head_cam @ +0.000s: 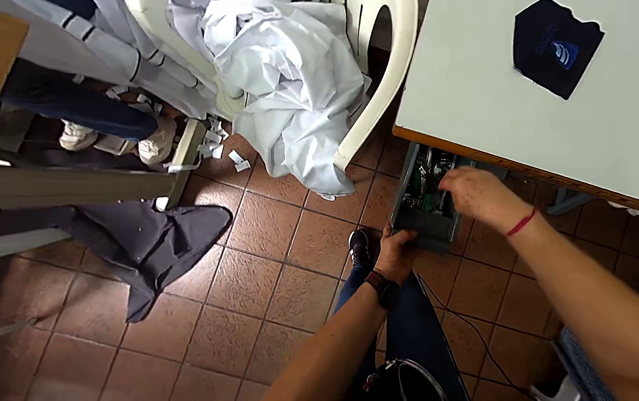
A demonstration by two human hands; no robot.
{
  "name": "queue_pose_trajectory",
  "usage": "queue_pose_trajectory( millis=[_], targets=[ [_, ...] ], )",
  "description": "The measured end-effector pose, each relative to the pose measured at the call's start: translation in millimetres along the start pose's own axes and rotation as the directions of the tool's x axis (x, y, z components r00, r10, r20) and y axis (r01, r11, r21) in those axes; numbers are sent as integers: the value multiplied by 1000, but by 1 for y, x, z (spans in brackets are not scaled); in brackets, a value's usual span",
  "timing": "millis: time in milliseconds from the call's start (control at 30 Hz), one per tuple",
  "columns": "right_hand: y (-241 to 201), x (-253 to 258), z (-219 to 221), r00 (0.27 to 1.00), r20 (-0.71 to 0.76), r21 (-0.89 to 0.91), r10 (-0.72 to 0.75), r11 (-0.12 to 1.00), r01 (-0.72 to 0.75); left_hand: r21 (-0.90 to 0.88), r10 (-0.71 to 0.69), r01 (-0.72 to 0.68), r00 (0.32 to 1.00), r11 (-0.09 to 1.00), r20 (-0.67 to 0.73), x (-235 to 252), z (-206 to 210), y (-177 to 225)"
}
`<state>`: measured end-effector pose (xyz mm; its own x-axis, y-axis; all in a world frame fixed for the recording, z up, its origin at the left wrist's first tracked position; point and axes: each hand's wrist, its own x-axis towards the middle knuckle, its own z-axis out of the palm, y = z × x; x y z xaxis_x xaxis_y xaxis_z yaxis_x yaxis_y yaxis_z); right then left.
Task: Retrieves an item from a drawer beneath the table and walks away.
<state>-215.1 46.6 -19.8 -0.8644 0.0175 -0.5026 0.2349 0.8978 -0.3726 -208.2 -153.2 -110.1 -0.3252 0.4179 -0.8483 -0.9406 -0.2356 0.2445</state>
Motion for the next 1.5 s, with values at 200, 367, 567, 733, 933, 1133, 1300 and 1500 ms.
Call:
queue_pose_trajectory(
  millis=[200,367,567,733,933,1133,1300,1500],
  targets=[
    [12,58,-1,827,534,-404,175,912,67,-32,5,-4,999,999,40,0,-1,1],
    [6,72,13,829,529,-523,181,839,151,-53,-19,21,999,998,46,1,-1,3],
    [18,45,-17,814,580,-396,40,887,239,-85,-23,28,998,996,55,1,1,6],
    [50,9,-20,870,412,-257,-271,881,397,-83,-30,35,998,996,62,1,0,6],
    [69,5,-13,820,81,-202,-567,796,570,-88,-43,49,997,995,68,-1,-1,9],
    [42,5,0,807,-123,-313,-577,795,520,-75,-30,36,997,997,78,-1,-2,9],
    [27,-5,16,943,46,-197,-330,922,332,-26,-29,30,998,999,56,-1,-2,12],
    [8,-62,51,762,-585,413,277,911,-14,-32,-13,16,995,999,96,-3,-5,14]
  ],
)
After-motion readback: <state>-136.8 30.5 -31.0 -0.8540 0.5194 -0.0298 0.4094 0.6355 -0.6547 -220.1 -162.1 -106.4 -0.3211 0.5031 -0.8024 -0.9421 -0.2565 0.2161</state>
